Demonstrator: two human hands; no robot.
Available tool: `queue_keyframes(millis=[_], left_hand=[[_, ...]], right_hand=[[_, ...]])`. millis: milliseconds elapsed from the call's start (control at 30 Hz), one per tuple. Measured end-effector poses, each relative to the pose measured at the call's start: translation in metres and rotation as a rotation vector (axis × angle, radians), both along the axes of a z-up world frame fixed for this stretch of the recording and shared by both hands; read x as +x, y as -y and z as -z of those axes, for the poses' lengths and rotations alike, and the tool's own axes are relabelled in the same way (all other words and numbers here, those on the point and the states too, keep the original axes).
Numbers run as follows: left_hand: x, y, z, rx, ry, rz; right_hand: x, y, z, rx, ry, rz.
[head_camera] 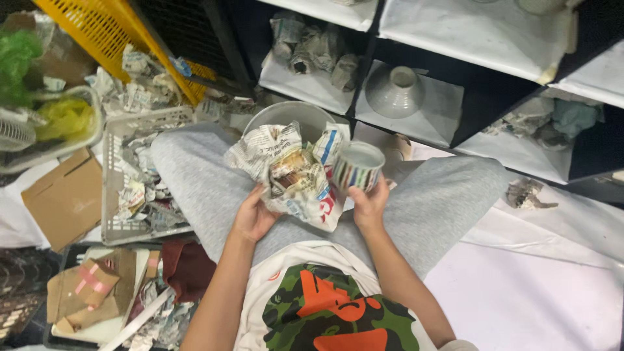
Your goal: The person sits on the floor and wraps small ceramic items, including a glass and a cup, with newspaper. They fold the newspaper around each item and place the wrapped objects onto a nearby shelf.
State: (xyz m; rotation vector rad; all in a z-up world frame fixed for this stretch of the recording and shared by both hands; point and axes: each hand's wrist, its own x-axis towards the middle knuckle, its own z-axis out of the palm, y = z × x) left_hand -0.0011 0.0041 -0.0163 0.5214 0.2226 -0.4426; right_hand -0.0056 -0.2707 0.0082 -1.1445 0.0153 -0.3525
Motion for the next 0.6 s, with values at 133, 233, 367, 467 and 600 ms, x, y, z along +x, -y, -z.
queue_keyframes(millis=[133, 233, 367, 467, 600], left_hand=[[-0.003, -0.004, 0.022, 0.094, 0.018, 0.043], [-0.005, -0.002, 0.031, 0.231, -0.009, 0.091], [-0.006, 0.023, 0.024, 0.341, 0.02, 0.101], [-0.003, 0.059, 0.006, 0.328, 0.191, 0.215], [0.001, 0.112, -0.018, 0.279, 0.24, 0.357]], right_hand=[[0.003, 0.02, 0.016, 0.408, 0.021, 0.077], [0.0, 0.047, 0.009, 0.454, 0.056, 0.142], [-0.013, 0.091, -0.019, 0.362, 0.154, 0.225], [-0.021, 0.134, -0.051, 0.259, 0.184, 0.317], [-0.024, 0.19, -0.096, 0.204, 0.294, 0.438]])
